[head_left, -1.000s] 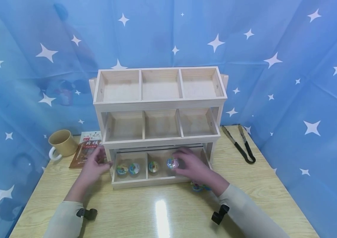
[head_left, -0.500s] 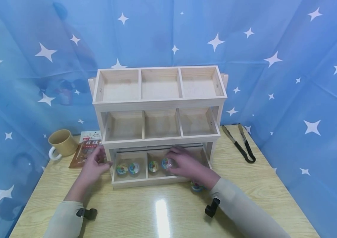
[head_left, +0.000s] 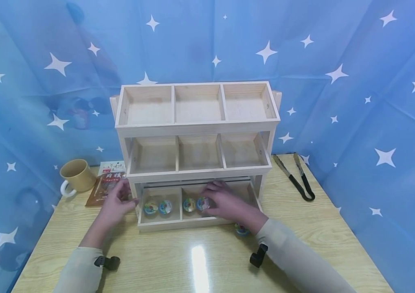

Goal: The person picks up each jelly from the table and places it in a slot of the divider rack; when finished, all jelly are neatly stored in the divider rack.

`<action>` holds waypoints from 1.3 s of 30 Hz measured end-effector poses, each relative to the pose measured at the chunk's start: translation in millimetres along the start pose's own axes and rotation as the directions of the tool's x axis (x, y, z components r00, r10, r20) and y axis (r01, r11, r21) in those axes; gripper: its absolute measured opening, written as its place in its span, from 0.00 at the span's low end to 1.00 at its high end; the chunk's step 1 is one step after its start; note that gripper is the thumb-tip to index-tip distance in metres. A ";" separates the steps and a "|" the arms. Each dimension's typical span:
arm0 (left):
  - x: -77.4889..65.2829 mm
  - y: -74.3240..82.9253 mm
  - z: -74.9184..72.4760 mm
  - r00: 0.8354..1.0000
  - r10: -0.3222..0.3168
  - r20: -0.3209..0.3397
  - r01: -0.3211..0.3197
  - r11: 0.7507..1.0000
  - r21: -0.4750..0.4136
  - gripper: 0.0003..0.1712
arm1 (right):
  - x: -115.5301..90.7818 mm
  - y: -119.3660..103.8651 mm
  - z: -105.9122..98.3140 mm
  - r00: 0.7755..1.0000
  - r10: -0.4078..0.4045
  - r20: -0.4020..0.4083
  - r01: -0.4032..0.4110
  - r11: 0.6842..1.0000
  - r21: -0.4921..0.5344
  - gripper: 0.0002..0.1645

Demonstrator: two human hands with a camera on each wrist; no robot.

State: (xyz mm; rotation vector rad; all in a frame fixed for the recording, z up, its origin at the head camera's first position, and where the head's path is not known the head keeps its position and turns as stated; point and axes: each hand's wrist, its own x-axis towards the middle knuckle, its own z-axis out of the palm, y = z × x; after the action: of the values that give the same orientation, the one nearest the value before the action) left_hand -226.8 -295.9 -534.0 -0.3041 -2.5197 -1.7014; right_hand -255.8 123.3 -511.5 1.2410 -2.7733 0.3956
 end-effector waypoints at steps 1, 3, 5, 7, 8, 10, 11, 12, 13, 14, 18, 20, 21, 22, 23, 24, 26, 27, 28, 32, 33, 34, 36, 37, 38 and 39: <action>0.0 0.0 0.0 1.000 0.000 0.000 0.000 1.000 0.001 0.37 | 0.0 0.4 0.4 1.000 -0.003 -0.001 0.003 1.000 -0.004 0.30; 0.0 0.0 0.1 1.000 -0.002 0.001 0.002 1.000 0.003 0.37 | 0.0 0.8 0.6 1.000 -0.016 -0.011 0.016 1.000 -0.006 0.30; -0.1 0.9 0.0 1.000 -0.004 0.000 0.004 1.000 0.003 0.38 | 0.1 1.4 0.6 1.000 -0.025 -0.017 0.025 1.000 -0.007 0.30; 0.0 1.4 0.0 1.000 -0.007 -0.001 0.007 1.000 0.004 0.37 | 0.3 1.7 0.5 1.000 -0.024 -0.015 0.024 1.000 -0.006 0.30; 0.0 1.6 0.1 1.000 -0.008 0.000 0.008 1.000 0.005 0.38 | 0.1 1.6 0.2 1.000 -0.020 -0.012 0.020 1.000 -0.006 0.30; 0.1 1.9 0.3 1.000 -0.011 -0.001 0.011 1.000 0.004 0.38 | 0.1 1.7 -0.2 1.000 -0.010 -0.002 0.010 1.000 -0.007 0.31; 0.2 2.0 0.4 1.000 -0.013 0.000 0.013 1.000 0.003 0.38 | 0.0 1.5 -0.4 1.000 -0.005 0.002 0.005 1.000 -0.006 0.31; 0.3 1.9 0.5 1.000 -0.014 0.001 0.014 1.000 0.001 0.38 | 0.1 1.3 -0.5 1.000 -0.003 0.003 0.003 1.000 -0.004 0.32; 0.4 2.2 0.6 1.000 -0.014 0.001 0.014 1.000 -0.002 0.38 | 0.2 1.2 -0.6 1.000 -0.002 0.004 0.002 1.000 -0.003 0.32; 0.4 2.1 0.6 1.000 -0.015 0.001 0.015 1.000 -0.003 0.38 | 0.1 1.0 -0.5 1.000 -0.001 0.003 0.001 1.000 0.000 0.32; 0.1 2.8 0.5 1.000 -0.016 -0.001 0.016 1.000 -0.005 0.38 | 0.4 1.5 0.8 1.000 -0.006 -0.012 0.006 1.000 0.005 0.33; -0.4 2.9 0.7 1.000 -0.019 0.000 0.019 1.000 -0.004 0.39 | -0.1 2.1 2.0 1.000 -0.007 -0.019 0.007 1.000 0.007 0.33; -0.7 3.0 0.8 1.000 -0.021 0.000 0.021 1.000 -0.003 0.39 | -0.1 2.3 2.2 1.000 -0.008 -0.020 0.008 1.000 0.010 0.34; -1.0 3.2 0.8 1.000 -0.022 0.001 0.022 1.000 -0.002 0.39 | -0.3 2.6 2.5 1.000 -0.007 -0.021 0.007 1.000 0.015 0.34; -1.2 3.2 0.9 1.000 -0.022 0.001 0.022 1.000 -0.002 0.39 | -0.4 2.9 2.8 1.000 -0.006 -0.021 0.006 1.000 0.021 0.35; -1.3 3.2 1.0 1.000 -0.021 0.002 0.021 1.000 -0.003 0.39 | -0.4 3.0 2.8 1.000 -0.005 -0.020 0.005 1.000 0.025 0.35; -1.4 3.7 1.1 1.000 -0.017 0.002 0.017 1.000 -0.002 0.39 | -0.6 3.3 2.5 1.000 -0.003 -0.019 0.003 0.999 0.036 0.35; -1.2 3.8 1.2 1.000 -0.015 0.001 0.015 1.000 -0.003 0.38 | -0.6 3.4 2.2 1.000 -0.001 -0.018 0.001 0.999 0.041 0.35; -1.0 3.7 1.2 1.000 -0.014 0.000 0.014 1.000 -0.004 0.38 | -0.9 3.5 2.1 1.000 0.000 -0.019 0.000 0.999 0.045 0.35; -0.6 3.3 1.0 1.000 -0.013 -0.001 0.013 1.000 0.003 0.38 | -1.7 3.4 0.5 0.999 0.001 -0.036 0.002 0.997 0.076 0.35; -0.5 3.0 0.9 1.000 -0.014 -0.001 0.014 1.000 0.004 0.38 | -2.1 3.0 -0.1 0.999 0.002 -0.041 0.002 0.996 0.087 0.35; -0.5 2.9 0.9 1.000 -0.015 -0.001 0.015 1.000 0.005 0.38 | -2.5 2.8 -0.7 0.999 0.004 -0.045 0.001 0.995 0.101 0.35; -0.6 3.0 0.7 1.000 -0.014 0.000 0.014 1.000 0.009 0.39 | -3.2 1.6 -2.7 0.999 0.013 -0.048 -0.006 0.991 0.131 0.35; -0.6 3.3 0.6 1.000 -0.013 -0.001 0.013 1.000 0.009 0.39 | -3.7 1.0 -3.8 0.999 0.018 -0.048 -0.011 0.989 0.146 0.35; -0.6 3.4 0.7 1.000 -0.014 -0.002 0.014 1.000 0.010 0.38 | -4.2 0.3 -4.9 0.999 0.023 -0.049 -0.015 0.988 0.156 0.34; -0.6 3.7 0.7 1.000 -0.014 -0.003 0.014 1.000 0.010 0.38 | -4.9 -0.4 -6.1 0.998 0.029 -0.050 -0.020 0.986 0.164 0.34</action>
State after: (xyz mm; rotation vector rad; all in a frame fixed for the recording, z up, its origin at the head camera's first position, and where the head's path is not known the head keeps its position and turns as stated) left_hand -225.3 -294.0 -531.1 -0.2837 -2.5333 -1.6916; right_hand -252.4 128.2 -506.5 1.2106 -2.7620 0.6603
